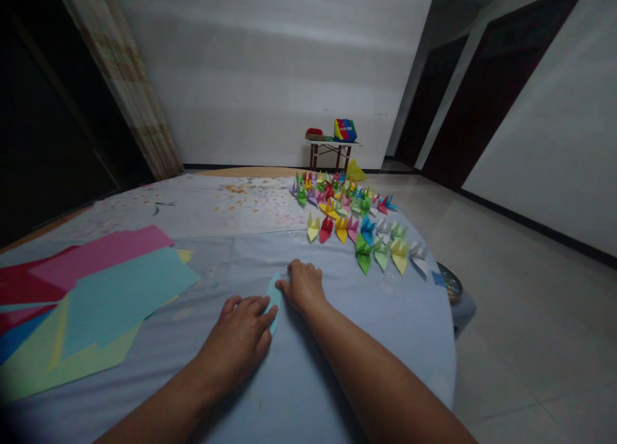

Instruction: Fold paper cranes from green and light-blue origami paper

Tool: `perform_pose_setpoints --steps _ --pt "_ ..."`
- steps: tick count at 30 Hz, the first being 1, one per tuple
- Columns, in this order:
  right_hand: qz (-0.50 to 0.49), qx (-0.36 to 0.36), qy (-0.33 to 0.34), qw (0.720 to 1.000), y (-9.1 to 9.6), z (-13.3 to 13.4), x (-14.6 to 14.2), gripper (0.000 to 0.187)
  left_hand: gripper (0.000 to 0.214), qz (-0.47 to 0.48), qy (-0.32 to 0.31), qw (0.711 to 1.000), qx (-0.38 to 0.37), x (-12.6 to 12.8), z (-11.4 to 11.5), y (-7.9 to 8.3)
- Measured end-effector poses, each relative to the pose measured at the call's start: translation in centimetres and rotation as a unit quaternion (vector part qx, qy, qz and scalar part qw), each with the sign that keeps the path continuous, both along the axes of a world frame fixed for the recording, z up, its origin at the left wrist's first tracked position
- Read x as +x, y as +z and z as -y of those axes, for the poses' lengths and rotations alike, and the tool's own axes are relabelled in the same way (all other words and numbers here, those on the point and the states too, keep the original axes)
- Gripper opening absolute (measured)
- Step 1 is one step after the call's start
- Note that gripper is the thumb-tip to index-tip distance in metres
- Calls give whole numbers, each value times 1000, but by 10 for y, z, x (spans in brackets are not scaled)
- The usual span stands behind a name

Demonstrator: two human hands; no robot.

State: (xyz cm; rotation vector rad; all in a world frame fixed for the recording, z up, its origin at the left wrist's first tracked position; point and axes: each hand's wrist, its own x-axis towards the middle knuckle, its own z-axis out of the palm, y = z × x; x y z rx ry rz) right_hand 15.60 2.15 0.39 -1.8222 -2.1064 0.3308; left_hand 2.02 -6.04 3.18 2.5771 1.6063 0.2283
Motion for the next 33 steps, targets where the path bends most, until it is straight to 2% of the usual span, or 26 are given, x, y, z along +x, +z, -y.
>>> perform_pose_setpoints --steps 7,11,14,17,21,23,26,29,33 --pt "1 -3 -24 1000 4 -25 -3 33 39 3 9 1000 -9 2 4 3" --pt "-27 10 4 1000 4 -21 -3 47 37 12 6 1000 6 2 3 0" --pt "-3 -8 34 999 0 -19 -7 56 33 11 3 1000 13 1 2 0" --pt "7 -14 0 1000 -3 -24 -12 52 32 18 -8 1000 2 -4 0 2" --pt "9 34 -35 999 -1 -35 -13 41 36 54 -28 998 -19 -16 -8 1" --pt "-5 67 -12 998 2 -32 -9 32 38 77 -33 996 -32 -22 -14 -2" --pt "-47 98 44 993 7 -12 2 20 41 106 -40 992 -48 -30 -22 -8" --pt "-70 102 134 983 12 20 15 19 43 124 -47 989 -63 -34 -27 -11" --pt "-15 90 232 968 18 57 22 21 42 135 -36 987 -82 -36 -32 -15"
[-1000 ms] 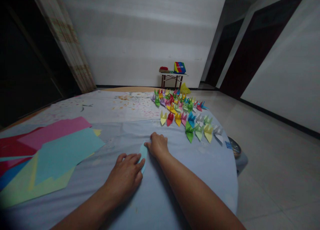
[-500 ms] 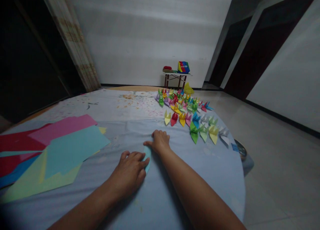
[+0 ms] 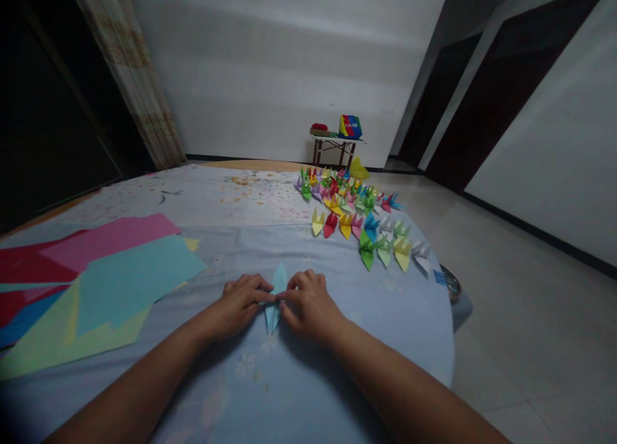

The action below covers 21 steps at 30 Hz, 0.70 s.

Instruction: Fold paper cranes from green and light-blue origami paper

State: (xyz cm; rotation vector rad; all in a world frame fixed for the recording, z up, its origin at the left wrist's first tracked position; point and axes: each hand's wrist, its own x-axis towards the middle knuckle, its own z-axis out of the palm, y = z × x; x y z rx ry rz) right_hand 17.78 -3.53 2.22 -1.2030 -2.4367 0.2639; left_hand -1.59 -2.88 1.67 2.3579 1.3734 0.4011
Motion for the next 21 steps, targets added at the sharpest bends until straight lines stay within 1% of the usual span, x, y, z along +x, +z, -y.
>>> perform_pose_setpoints --steps 2,5,12,19,21 --pt "34 7 13 999 2 11 0 27 39 -3 3 1000 -12 -1 -2 -2" --pt "64 19 10 998 3 20 -1 28 38 -4 3 1000 -30 -1 -5 -2" --pt "85 23 26 996 -1 27 1 28 39 3 7 1000 -22 -2 -4 -3" --pt "82 15 112 990 2 38 10 22 45 12 6 1000 -2 -1 -5 -9" --pt "66 17 112 991 5 37 9 22 46 8 7 1000 -4 -1 -6 -9"
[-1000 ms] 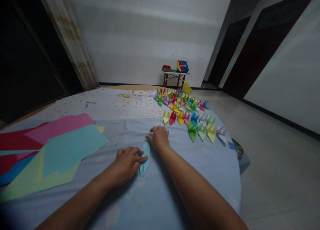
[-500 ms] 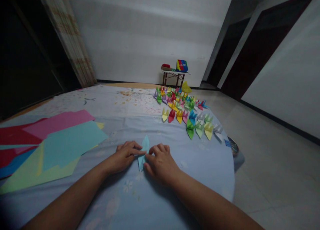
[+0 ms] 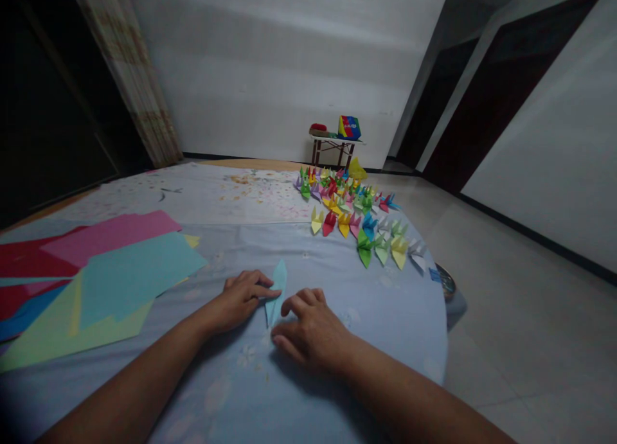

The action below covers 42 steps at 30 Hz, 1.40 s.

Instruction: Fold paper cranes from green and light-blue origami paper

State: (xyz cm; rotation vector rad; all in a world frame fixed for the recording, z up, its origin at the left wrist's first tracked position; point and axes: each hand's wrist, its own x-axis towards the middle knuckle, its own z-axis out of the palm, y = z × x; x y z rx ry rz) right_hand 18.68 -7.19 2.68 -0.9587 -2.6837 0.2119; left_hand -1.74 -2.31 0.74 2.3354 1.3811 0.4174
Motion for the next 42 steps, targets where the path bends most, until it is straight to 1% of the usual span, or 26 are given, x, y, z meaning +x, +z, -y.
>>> perform_pose_setpoints --steps 3,7,10,19,25,30,33,37,39,42 --pt "-16 8 -24 1000 1 -7 -6 25 46 0 -5 1000 2 -1 0 0" --pt "-2 22 -23 1000 -2 -17 -15 29 40 5 -5 1000 -3 -1 -1 0" --pt "17 27 -28 999 -5 -19 -17 30 39 6 0 1000 -7 -1 0 1" --pt "30 6 -17 999 -9 -14 -14 32 40 1 -1 1000 -3 0 -1 1" --pt "31 -28 7 999 -9 -2 -8 34 43 -3 -1 1000 8 0 0 -1" --pt "13 -36 24 999 -4 3 -4 27 44 0 -3 1000 18 -1 1 -2" --pt "-24 -23 -4 999 -1 -4 -5 28 46 -4 -7 1000 16 -1 1 -1" --pt "-69 -5 -40 997 -3 -15 -6 31 44 -5 -8 1000 14 0 1 1" --pt "-73 -4 -46 996 -5 -16 -6 30 45 -3 -3 1000 13 0 1 1" --pt "-45 -4 -49 998 -5 -15 -7 27 42 5 1 1000 8 1 1 1"
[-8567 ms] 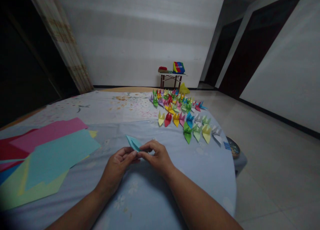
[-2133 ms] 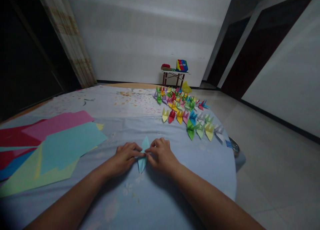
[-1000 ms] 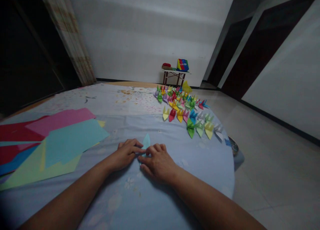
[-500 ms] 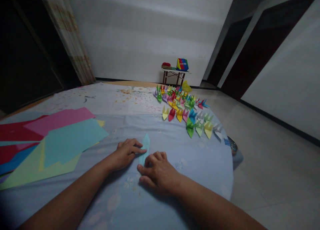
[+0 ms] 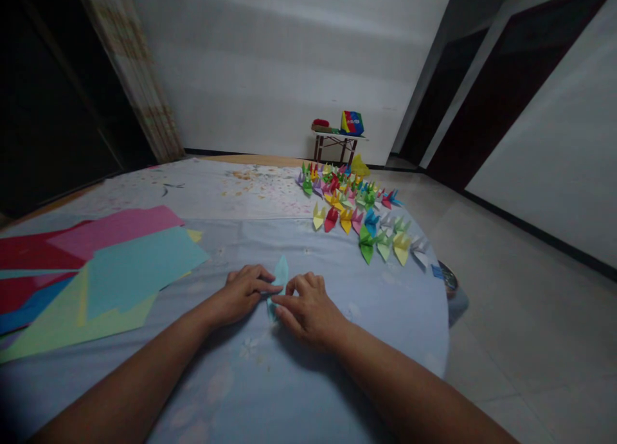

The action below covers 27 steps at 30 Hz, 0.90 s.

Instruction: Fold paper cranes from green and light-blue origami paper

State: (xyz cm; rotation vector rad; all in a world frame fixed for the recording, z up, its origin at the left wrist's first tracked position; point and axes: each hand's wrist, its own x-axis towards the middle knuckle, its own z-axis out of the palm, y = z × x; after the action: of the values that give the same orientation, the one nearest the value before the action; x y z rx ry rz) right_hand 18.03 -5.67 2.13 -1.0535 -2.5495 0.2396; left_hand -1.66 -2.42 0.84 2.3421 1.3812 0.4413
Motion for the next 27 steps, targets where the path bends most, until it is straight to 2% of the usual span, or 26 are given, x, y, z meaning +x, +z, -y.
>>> perform_pose_setpoints --steps 7,11,13,14,16,18,19,23,27 --pt "75 8 36 997 3 12 -3 25 42 -5 1 1000 1 0 0 1" --pt "63 6 97 993 7 14 3 22 42 2 5 1000 4 0 0 -2" --pt "24 7 97 995 10 5 5 22 41 11 8 1000 7 1 0 -3" --pt "-10 16 63 998 11 -2 5 24 41 14 13 1000 10 1 0 -3" --pt "-71 28 -54 996 11 -21 3 30 40 22 25 999 21 3 1 -4" --pt "-72 8 -149 986 9 -42 -2 31 39 30 36 998 31 5 3 -4" --pt "-54 -13 -176 983 7 -50 -5 30 39 35 40 998 34 6 3 -4" --pt "8 -76 -233 969 -6 -67 -15 31 37 65 60 995 44 7 4 -3" --pt "-19 -85 -244 966 -18 -65 -19 25 32 95 78 991 57 9 4 -3"
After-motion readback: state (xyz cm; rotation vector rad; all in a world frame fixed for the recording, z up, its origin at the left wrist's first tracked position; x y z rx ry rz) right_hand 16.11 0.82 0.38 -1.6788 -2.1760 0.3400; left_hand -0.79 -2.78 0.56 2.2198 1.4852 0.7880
